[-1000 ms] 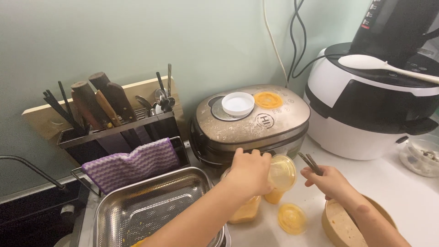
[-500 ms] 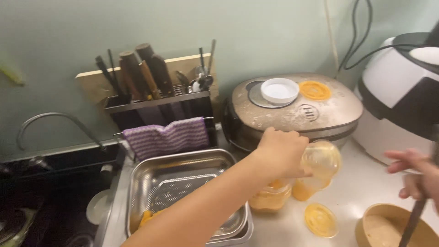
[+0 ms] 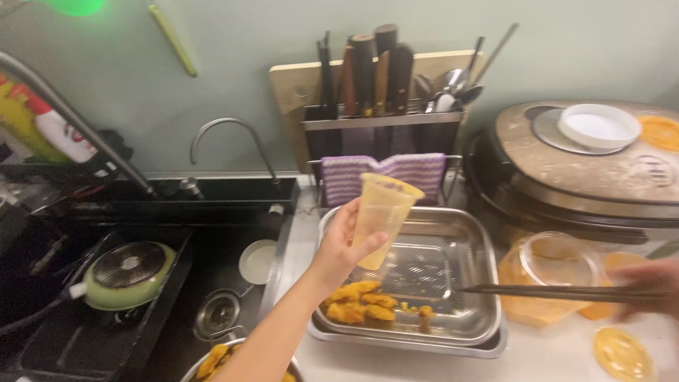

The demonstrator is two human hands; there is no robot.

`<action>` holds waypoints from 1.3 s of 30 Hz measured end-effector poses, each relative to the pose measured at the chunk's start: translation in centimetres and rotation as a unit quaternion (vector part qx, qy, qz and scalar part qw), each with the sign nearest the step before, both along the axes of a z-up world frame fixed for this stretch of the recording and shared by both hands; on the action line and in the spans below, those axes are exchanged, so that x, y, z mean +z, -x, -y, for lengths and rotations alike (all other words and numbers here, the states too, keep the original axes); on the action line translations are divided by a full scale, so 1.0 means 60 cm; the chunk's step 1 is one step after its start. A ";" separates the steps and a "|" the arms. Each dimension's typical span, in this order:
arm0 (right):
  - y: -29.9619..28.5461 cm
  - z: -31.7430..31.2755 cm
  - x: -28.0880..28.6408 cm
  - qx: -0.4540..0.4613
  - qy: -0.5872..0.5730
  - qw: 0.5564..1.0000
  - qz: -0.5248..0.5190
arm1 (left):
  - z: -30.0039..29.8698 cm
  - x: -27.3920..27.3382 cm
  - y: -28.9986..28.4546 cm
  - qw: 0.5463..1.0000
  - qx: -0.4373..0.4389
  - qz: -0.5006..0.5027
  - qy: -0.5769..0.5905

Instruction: Packaging fried snacks into plastic containers, adding seasoning, and sealing them.

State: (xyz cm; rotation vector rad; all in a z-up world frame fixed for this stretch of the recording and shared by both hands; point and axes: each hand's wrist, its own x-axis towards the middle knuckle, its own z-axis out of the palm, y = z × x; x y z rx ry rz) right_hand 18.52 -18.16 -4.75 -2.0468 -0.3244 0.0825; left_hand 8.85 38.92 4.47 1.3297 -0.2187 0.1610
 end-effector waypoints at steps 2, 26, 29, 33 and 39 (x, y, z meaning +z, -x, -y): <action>0.050 -0.234 0.092 0.029 0.003 0.999 0.013 | -0.037 -0.010 0.026 1.000 0.011 -0.010 0.001; 0.150 -0.471 0.201 -0.077 -0.242 0.967 0.034 | -0.086 -0.039 0.114 0.882 0.158 0.041 -0.443; 0.150 -0.477 0.213 -0.062 -0.273 0.960 0.021 | -0.091 -0.049 0.103 0.910 0.163 0.012 -0.381; 0.131 -0.461 0.183 -0.057 -0.225 0.970 0.071 | -0.128 -0.062 0.102 0.926 0.198 -0.021 -0.320; 0.173 -0.604 0.159 0.065 0.020 0.998 -0.004 | -0.144 -0.067 0.106 0.914 0.212 0.035 -0.345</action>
